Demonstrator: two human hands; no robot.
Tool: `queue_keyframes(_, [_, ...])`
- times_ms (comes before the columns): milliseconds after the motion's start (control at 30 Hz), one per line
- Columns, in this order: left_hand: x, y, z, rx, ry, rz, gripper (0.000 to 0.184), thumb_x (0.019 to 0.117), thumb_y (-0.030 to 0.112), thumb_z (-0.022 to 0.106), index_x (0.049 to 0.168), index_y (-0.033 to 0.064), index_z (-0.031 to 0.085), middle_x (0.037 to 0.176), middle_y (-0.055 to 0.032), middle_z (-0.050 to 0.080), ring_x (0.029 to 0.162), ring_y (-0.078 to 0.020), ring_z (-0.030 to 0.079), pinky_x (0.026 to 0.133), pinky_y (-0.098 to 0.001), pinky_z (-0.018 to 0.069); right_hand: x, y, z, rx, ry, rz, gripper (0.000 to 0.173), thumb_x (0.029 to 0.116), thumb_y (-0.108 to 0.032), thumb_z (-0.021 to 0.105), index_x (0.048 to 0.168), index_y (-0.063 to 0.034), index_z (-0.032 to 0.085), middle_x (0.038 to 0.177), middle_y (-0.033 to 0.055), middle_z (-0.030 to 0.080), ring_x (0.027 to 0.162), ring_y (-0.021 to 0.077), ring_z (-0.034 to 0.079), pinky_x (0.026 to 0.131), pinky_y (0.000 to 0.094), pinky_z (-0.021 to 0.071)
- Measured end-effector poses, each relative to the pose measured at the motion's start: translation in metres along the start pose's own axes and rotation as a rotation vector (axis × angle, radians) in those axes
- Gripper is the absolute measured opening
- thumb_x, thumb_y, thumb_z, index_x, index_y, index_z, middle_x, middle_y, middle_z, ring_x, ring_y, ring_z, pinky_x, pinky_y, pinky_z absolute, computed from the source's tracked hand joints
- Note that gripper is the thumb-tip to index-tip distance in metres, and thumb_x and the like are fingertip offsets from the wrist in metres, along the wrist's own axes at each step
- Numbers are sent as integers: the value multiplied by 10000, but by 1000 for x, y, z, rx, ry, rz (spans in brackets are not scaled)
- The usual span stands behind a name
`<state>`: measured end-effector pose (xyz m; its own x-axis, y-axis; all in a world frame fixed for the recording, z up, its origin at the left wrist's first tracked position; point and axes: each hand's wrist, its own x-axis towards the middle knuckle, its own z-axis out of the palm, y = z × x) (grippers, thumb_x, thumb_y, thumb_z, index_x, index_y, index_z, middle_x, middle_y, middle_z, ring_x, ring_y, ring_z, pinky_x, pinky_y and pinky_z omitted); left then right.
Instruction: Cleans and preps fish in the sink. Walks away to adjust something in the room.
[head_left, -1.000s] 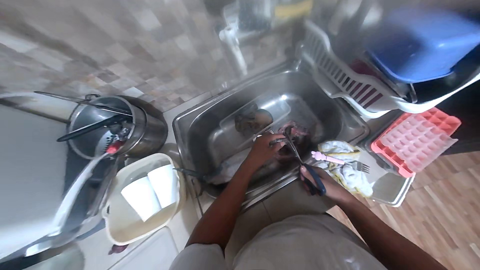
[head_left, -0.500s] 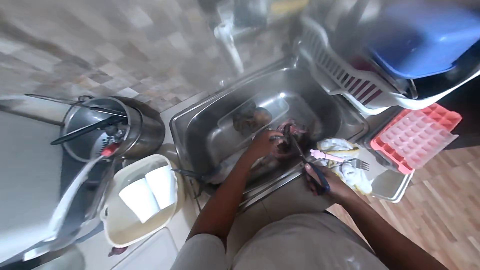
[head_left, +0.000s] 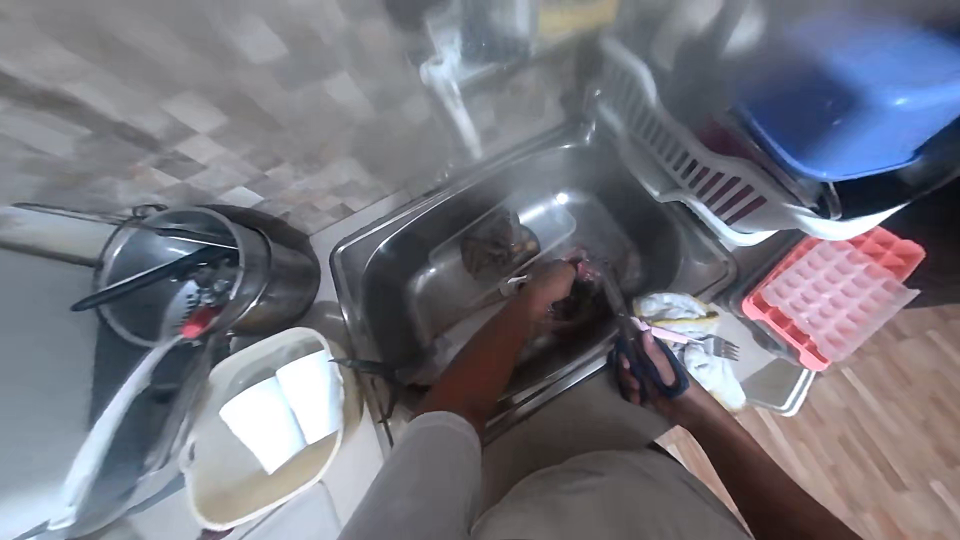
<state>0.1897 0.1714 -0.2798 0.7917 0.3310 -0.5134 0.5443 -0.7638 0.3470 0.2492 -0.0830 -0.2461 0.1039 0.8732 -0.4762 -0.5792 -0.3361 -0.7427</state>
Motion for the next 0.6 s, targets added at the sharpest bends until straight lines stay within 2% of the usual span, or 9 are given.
queue_keyframes(100, [19, 10, 9, -15, 40, -39, 341, 1017, 25, 520, 1342, 32, 622, 1382, -220, 596, 1299, -420, 555, 1070, -590, 449, 0, 3, -3, 1, 3, 0, 755, 775, -876, 570, 933, -138, 561, 641, -34, 545, 497, 86, 539, 483, 236, 502])
queue_keyframes(200, [26, 17, 3, -93, 80, -151, 330, 1059, 96, 476, 1351, 21, 611, 1408, -208, 580, 1323, -393, 545, 1088, -561, 442, 1, 5, -5, 19, -13, -11, 736, 777, -857, 591, 930, -138, 569, 652, -28, 554, 499, 91, 546, 478, 240, 509])
queue_keyframes(267, [34, 18, 4, -160, 117, -198, 348, 1056, 155, 506, 1361, 22, 607, 1403, -207, 591, 1326, -383, 548, 1096, -564, 432, 2, 6, -6, 27, -28, -20, 718, 792, -848, 581, 909, -140, 579, 642, -29, 562, 497, 91, 553, 481, 240, 513])
queue_keyframes(367, [41, 19, 4, -262, 183, -205, 333, 1059, 200, 532, 1315, 20, 646, 1357, -206, 626, 1308, -367, 566, 1111, -542, 424, 2, 6, -6, 47, -44, -22, 705, 807, -838, 573, 892, -138, 589, 637, -27, 570, 495, 87, 560, 478, 233, 516])
queue_keyframes(433, [44, 18, 9, -292, 205, -203, 336, 1057, 201, 534, 1318, 23, 648, 1379, -201, 614, 1317, -362, 560, 1122, -534, 418, 1, 7, -6, 92, -57, -22, 699, 793, -828, 596, 897, -136, 596, 636, -20, 574, 492, 90, 567, 474, 238, 523])
queue_keyframes(600, [50, 19, 16, -314, 240, -257, 464, 1050, 168, 543, 1457, -41, 461, 1373, -242, 592, 1275, -377, 591, 1085, -519, 467, 3, 13, -13, 160, -97, -90, 653, 820, -784, 610, 900, -136, 619, 652, -3, 591, 503, 106, 584, 482, 260, 539])
